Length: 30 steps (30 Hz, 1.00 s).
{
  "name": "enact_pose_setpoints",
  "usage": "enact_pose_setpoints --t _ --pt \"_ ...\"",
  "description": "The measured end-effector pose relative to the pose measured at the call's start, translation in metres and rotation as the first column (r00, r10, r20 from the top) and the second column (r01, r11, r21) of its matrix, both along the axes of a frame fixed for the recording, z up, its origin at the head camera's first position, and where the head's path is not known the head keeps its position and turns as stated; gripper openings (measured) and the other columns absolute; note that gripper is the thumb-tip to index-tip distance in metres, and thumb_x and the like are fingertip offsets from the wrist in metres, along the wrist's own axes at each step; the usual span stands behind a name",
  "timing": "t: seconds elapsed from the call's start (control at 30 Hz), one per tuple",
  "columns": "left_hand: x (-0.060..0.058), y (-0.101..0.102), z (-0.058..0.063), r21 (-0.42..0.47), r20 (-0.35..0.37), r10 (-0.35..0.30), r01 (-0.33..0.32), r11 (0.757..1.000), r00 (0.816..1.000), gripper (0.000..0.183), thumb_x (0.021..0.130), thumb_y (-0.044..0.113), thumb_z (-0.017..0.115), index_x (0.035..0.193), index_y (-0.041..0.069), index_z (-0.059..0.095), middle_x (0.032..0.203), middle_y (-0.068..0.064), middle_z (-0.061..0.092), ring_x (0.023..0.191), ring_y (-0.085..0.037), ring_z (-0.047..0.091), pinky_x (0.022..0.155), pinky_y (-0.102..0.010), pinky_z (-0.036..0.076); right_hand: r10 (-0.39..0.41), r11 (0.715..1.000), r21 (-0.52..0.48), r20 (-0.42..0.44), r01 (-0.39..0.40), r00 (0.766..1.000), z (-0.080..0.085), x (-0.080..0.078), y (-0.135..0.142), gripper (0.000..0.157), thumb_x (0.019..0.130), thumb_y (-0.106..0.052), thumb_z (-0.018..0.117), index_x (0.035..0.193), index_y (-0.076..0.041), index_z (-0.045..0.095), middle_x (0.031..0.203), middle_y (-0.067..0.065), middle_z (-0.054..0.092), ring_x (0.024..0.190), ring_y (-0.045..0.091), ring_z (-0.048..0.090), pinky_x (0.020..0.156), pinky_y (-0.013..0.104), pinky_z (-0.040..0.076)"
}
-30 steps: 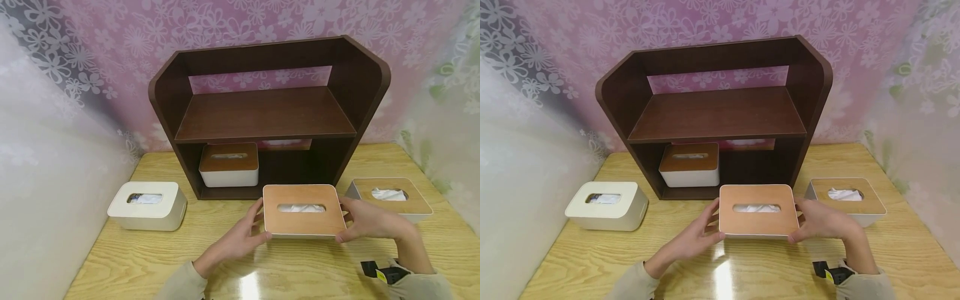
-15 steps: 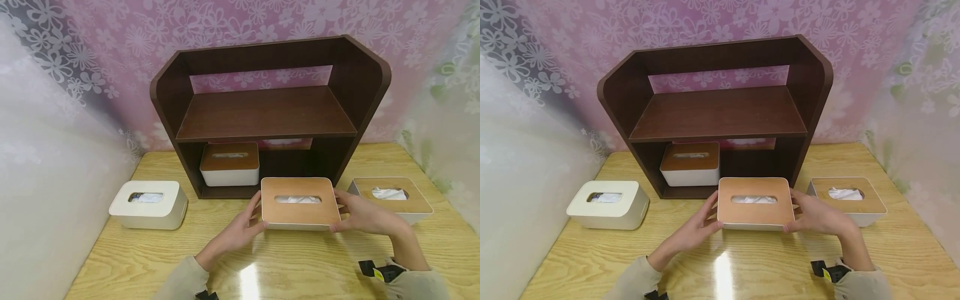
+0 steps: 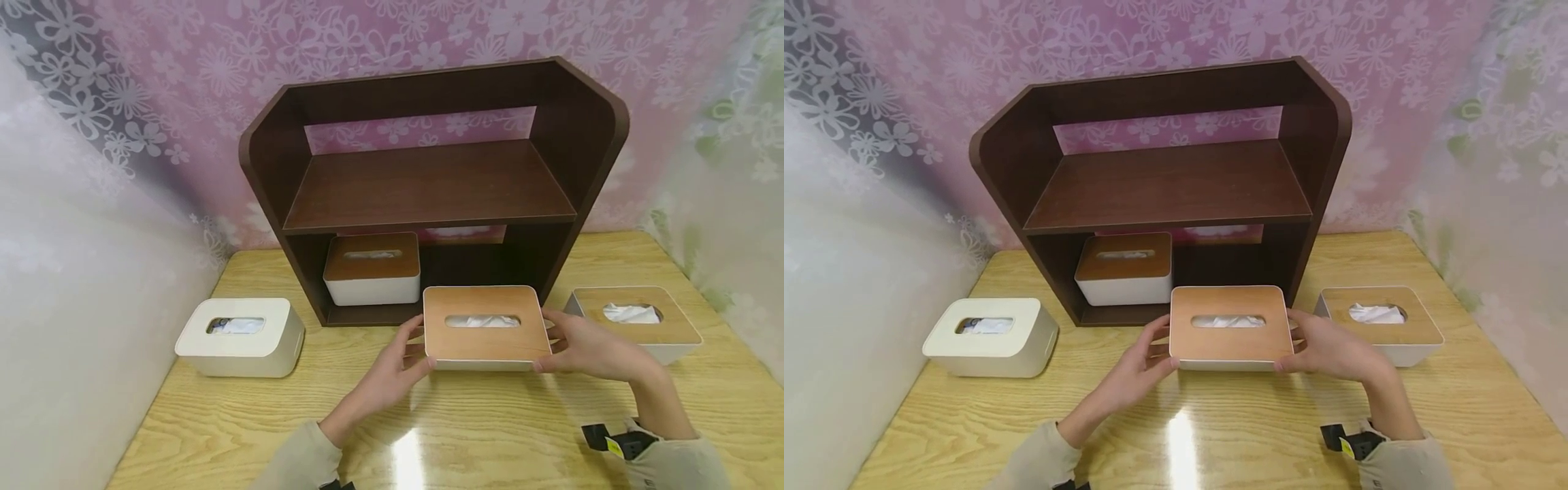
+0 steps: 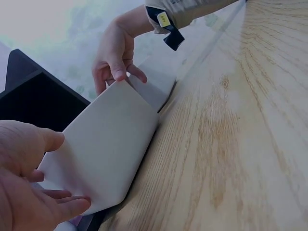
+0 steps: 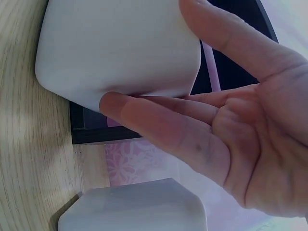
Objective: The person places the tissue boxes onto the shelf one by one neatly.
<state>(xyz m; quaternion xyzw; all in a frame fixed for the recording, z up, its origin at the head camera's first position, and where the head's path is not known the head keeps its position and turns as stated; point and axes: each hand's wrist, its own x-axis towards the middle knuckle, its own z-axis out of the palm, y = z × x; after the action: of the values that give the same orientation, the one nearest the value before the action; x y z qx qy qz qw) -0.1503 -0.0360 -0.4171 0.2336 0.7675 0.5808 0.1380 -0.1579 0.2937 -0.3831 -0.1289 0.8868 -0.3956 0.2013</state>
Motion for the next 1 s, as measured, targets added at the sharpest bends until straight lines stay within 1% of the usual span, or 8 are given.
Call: enact_pose_setpoints --t 0.13,0.23,0.47,0.6,0.67,0.77,0.83,1.0 --pt "-0.006 0.002 -0.014 0.016 0.005 0.041 -0.041 0.999 0.999 0.060 0.096 0.016 0.055 0.148 0.013 0.024 0.143 -0.012 0.037 0.126 -0.032 0.045 0.102 -0.044 0.038 -0.018 1.000 0.011 -0.015 0.019 1.000 0.002 0.001 0.000 0.095 0.078 -0.036 0.076 0.143 0.007 0.023 0.122 0.027 0.057 0.105 0.035 0.061 0.071 0.033 0.054" --pt "-0.011 0.003 -0.022 0.008 -0.021 0.073 -0.073 0.997 0.997 0.057 0.096 0.022 0.055 0.146 0.017 0.028 0.140 -0.006 0.039 0.123 -0.026 0.048 0.100 -0.038 0.041 -0.033 0.999 -0.009 -0.033 0.033 0.999 0.003 0.002 0.000 0.088 0.079 -0.036 0.075 0.142 0.006 0.029 0.119 0.025 0.059 0.102 0.032 0.062 0.066 0.031 0.054" --pt "-0.019 0.008 -0.020 0.021 -0.093 0.143 -0.142 0.990 0.985 0.051 0.094 0.028 0.059 0.139 0.013 0.040 0.125 -0.006 0.047 0.107 -0.021 0.053 0.090 -0.033 0.047 -0.098 0.995 -0.041 -0.047 0.096 0.994 0.005 0.002 -0.001 0.083 0.082 -0.036 0.073 0.140 0.007 0.033 0.117 0.023 0.061 0.092 0.022 0.064 0.064 0.031 0.054" --pt "-0.023 0.012 -0.019 0.036 -0.089 0.190 -0.188 0.982 0.978 0.045 0.093 0.028 0.060 0.132 0.011 0.045 0.120 -0.003 0.051 0.103 -0.017 0.055 0.087 -0.029 0.048 -0.136 0.990 0.011 -0.157 0.139 0.978 0.006 0.000 -0.003 0.080 0.083 -0.039 0.072 0.136 0.010 0.038 0.113 0.021 0.063 0.095 0.026 0.063 0.066 0.030 0.052" --pt "-0.026 0.013 -0.017 0.043 -0.088 0.218 -0.215 0.976 0.972 0.039 0.093 0.025 0.060 0.126 0.009 0.048 0.117 -0.004 0.053 0.102 -0.017 0.056 0.085 -0.027 0.049 -0.165 0.986 0.010 -0.186 0.169 0.969 0.006 0.000 -0.004 0.077 0.082 -0.039 0.072 0.134 0.009 0.041 0.112 0.019 0.062 0.090 0.026 0.063 0.063 0.030 0.051" --pt "-0.029 0.016 -0.013 0.051 -0.092 0.253 -0.249 0.967 0.963 0.033 0.093 0.019 0.060 0.120 0.003 0.050 0.112 -0.010 0.056 0.099 -0.022 0.057 0.083 -0.027 0.050 -0.204 0.978 -0.009 -0.192 0.206 0.960 0.004 -0.001 -0.005 0.076 0.082 -0.040 0.072 0.132 0.009 0.042 0.109 0.017 0.062 0.073 0.023 0.062 0.055 0.030 0.048" --pt "-0.027 0.018 -0.005 0.053 -0.101 0.263 -0.259 0.964 0.959 0.031 0.093 0.014 0.060 0.117 -0.002 0.050 0.109 -0.015 0.056 0.097 -0.026 0.057 0.080 -0.027 0.050 -0.229 0.973 -0.021 -0.188 0.230 0.955 0.003 -0.002 -0.006 0.075 0.082 -0.040 0.072 0.131 0.008 0.042 0.106 0.016 0.062 0.066 0.021 0.059 0.051 0.030 0.047" --pt "-0.018 0.022 0.019 0.036 -0.095 0.281 -0.279 0.960 0.955 0.030 0.091 0.006 0.059 0.116 -0.009 0.050 0.107 -0.022 0.056 0.094 -0.030 0.057 0.078 -0.026 0.050 -0.274 0.960 -0.012 -0.248 0.280 0.929 0.000 -0.004 -0.008 0.069 0.080 -0.040 0.074 0.122 0.007 0.045 0.097 0.014 0.062 0.072 0.020 0.059 0.054 0.029 0.047"
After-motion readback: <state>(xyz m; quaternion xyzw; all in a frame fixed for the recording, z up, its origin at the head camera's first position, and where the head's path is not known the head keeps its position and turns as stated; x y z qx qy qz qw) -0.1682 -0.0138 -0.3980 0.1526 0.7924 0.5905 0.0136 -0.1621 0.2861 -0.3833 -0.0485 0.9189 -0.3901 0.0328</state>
